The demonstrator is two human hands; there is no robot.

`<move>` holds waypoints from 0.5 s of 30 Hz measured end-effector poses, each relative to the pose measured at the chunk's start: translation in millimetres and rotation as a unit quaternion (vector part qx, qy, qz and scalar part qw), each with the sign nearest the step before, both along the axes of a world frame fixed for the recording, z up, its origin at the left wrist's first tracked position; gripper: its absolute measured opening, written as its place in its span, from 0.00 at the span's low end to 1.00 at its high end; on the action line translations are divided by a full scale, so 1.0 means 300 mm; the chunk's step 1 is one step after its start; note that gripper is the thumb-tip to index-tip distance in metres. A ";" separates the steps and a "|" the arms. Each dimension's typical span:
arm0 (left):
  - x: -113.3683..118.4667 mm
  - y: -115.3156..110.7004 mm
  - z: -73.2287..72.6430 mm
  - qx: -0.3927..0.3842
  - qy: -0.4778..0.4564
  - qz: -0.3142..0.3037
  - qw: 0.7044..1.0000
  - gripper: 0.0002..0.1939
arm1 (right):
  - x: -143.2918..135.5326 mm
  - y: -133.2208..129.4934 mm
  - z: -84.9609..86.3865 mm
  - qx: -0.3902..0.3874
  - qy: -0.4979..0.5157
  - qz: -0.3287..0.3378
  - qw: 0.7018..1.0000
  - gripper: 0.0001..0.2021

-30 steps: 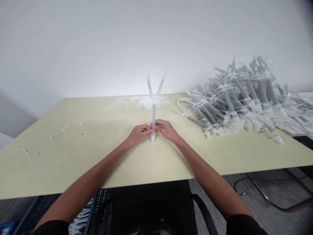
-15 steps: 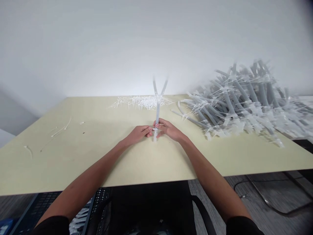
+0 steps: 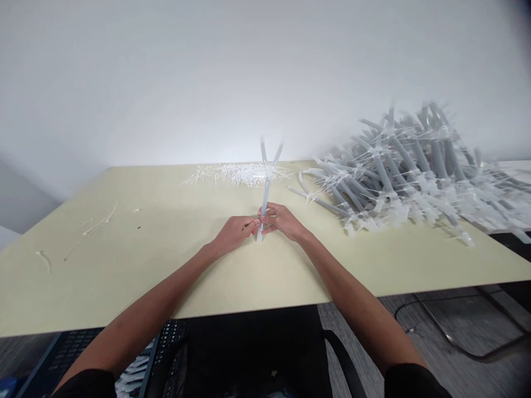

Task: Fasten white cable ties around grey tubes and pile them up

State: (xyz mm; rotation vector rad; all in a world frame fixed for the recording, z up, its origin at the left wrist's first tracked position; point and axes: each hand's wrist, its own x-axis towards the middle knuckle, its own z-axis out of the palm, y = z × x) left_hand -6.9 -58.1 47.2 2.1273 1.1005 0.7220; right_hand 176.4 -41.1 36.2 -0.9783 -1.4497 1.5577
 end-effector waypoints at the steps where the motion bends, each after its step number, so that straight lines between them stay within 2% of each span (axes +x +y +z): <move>1: 0.000 0.000 0.004 -0.005 -0.008 0.006 1.000 0.22 | 0.001 0.002 -0.001 0.009 0.008 -0.005 1.000 0.14; 4: -0.005 0.005 0.021 -0.018 -0.071 0.043 0.996 0.21 | 0.016 0.010 0.005 0.020 0.041 -0.019 0.999 0.14; 9: 0.005 0.005 0.038 -0.014 -0.168 0.125 0.978 0.18 | 0.036 0.016 0.024 -0.012 0.117 -0.029 0.993 0.13; 15: 0.040 0.005 0.002 -0.067 -0.172 0.062 0.981 0.15 | -0.018 0.001 0.015 -0.006 0.135 -0.031 0.990 0.10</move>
